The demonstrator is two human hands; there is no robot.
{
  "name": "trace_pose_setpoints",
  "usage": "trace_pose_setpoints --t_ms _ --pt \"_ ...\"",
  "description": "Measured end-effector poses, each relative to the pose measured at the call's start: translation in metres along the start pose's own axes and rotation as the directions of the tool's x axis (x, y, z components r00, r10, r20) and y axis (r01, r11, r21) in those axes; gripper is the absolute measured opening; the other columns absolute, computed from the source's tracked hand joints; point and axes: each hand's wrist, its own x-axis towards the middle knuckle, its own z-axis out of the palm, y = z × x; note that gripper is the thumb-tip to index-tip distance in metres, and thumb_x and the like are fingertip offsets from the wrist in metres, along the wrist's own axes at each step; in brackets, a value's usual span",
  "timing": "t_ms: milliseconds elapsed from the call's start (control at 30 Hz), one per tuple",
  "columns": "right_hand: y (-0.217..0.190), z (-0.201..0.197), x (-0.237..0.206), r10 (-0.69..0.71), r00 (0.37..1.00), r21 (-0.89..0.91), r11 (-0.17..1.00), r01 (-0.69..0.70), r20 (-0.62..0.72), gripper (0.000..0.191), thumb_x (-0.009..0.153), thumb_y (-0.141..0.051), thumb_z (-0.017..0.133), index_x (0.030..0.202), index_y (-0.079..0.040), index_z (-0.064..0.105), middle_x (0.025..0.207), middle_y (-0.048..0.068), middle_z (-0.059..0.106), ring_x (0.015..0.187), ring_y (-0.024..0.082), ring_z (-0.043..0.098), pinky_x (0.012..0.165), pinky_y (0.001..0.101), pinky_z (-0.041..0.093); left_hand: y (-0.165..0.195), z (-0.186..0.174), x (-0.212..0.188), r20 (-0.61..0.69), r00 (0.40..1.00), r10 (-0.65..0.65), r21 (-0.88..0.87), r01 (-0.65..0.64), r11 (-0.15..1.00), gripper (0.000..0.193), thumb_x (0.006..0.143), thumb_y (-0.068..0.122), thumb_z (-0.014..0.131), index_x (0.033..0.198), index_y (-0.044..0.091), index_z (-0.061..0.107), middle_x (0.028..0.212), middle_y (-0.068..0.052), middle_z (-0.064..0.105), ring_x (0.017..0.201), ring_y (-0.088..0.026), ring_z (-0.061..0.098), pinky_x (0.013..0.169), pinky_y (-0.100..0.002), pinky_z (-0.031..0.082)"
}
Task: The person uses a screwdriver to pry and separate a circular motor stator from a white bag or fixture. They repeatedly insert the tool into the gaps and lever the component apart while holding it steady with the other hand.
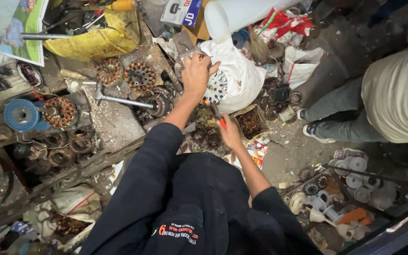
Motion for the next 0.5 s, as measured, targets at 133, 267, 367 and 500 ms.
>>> trace_pose_setpoints --t_ms 133,267,367,500 --pt "0.003 -0.006 -0.002 -0.288 0.879 0.720 0.689 -0.085 0.380 0.039 0.109 -0.033 0.049 0.132 -0.003 0.058 0.119 0.016 0.071 0.111 0.029 0.068 0.096 0.0377 0.053 0.002 0.001 -0.001 -0.001 1.000 0.009 -0.018 -0.009 1.000 0.034 0.080 0.043 0.083 0.079 0.012 0.070 0.094 -0.010 0.063 0.092 -0.037 0.060 0.062 -0.048 0.056" --pt "0.005 -0.001 -0.006 -0.255 0.767 0.795 0.356 -0.491 0.589 0.033 0.103 -0.033 0.053 0.122 -0.007 0.058 0.108 0.010 0.070 0.104 0.027 0.071 0.086 0.0395 0.057 -0.003 0.002 -0.004 0.032 0.999 -0.004 -0.029 0.005 1.000 0.034 0.083 0.043 0.082 0.079 0.012 0.070 0.095 -0.010 0.064 0.093 -0.037 0.060 0.065 -0.049 0.055" --pt "0.007 0.007 -0.012 -0.114 0.836 0.813 0.333 -0.478 0.537 0.029 0.105 -0.034 0.057 0.112 -0.006 0.061 0.100 0.011 0.070 0.090 0.025 0.070 0.075 0.0394 0.058 -0.007 0.002 -0.002 0.097 0.995 0.038 0.009 -0.039 0.999 0.035 0.083 0.044 0.080 0.080 0.011 0.070 0.099 -0.010 0.066 0.094 -0.038 0.060 0.070 -0.051 0.052" --pt "0.008 0.009 -0.019 -0.085 0.989 0.595 0.804 -0.005 0.123 0.025 0.114 -0.024 0.062 0.107 0.000 0.061 0.096 0.016 0.066 0.084 0.031 0.063 0.079 0.0439 0.055 -0.007 0.002 -0.003 0.217 0.976 0.025 -0.063 -0.011 0.998 0.019 0.086 0.032 0.079 0.092 0.014 0.077 0.092 -0.013 0.070 0.086 -0.034 0.065 0.077 -0.049 0.050"
